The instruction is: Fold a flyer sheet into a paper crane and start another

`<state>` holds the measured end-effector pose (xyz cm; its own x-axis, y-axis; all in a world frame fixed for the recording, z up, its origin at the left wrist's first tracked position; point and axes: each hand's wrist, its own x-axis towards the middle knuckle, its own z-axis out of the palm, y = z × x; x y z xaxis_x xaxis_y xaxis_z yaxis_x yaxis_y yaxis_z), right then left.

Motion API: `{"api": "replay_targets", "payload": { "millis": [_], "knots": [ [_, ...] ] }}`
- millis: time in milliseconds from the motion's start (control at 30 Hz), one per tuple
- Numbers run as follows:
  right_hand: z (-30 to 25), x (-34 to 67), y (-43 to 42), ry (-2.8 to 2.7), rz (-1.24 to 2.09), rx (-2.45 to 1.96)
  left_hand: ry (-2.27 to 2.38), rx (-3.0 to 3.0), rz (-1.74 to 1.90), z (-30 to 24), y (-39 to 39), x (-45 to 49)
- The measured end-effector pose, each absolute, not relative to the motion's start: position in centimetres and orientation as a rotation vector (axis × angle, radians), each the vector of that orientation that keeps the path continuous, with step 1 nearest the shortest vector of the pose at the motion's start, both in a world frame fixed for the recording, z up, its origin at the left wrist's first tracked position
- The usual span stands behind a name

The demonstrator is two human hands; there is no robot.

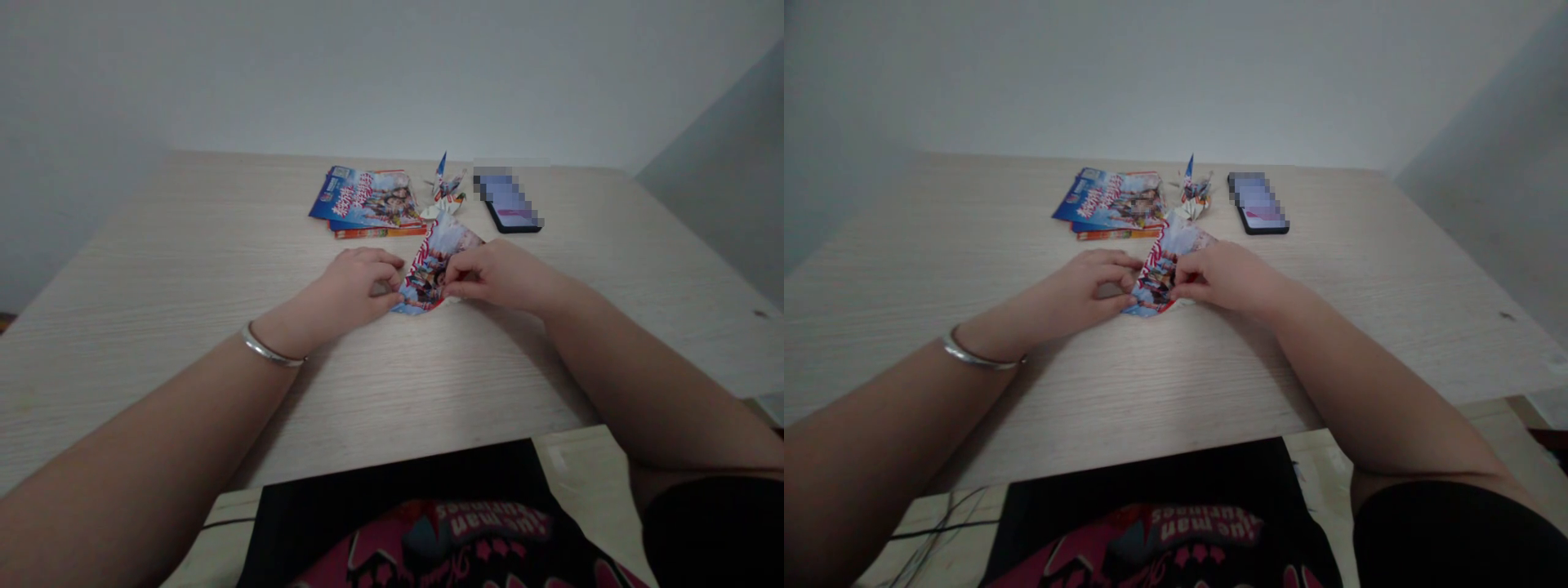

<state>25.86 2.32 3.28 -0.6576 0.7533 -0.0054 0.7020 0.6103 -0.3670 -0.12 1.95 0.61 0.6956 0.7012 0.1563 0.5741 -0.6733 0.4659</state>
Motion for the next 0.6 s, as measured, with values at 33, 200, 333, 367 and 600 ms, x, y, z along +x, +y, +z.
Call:
{"api": "replay_targets", "payload": {
  "millis": [33,200,333,367,600],
  "knots": [
    [3.21,25.89,2.43,-2.668,0.509,-1.252,0.985,2.525,0.448,0.62,1.95,-0.16],
    [2.91,26.01,2.82,-2.63,0.466,-1.386,0.965,2.526,0.418,0.85,1.97,-0.32],
    [2.62,26.13,2.91,-2.672,0.432,-1.428,0.951,2.538,0.413,1.15,1.98,-0.27],
    [2.55,26.15,2.92,-2.68,0.434,-1.43,0.953,2.535,0.414,1.22,1.96,-0.26],
    [2.41,25.84,2.93,-2.73,0.416,-1.47,1.103,2.416,0.447,1.45,1.33,-0.36]
  ]
}}
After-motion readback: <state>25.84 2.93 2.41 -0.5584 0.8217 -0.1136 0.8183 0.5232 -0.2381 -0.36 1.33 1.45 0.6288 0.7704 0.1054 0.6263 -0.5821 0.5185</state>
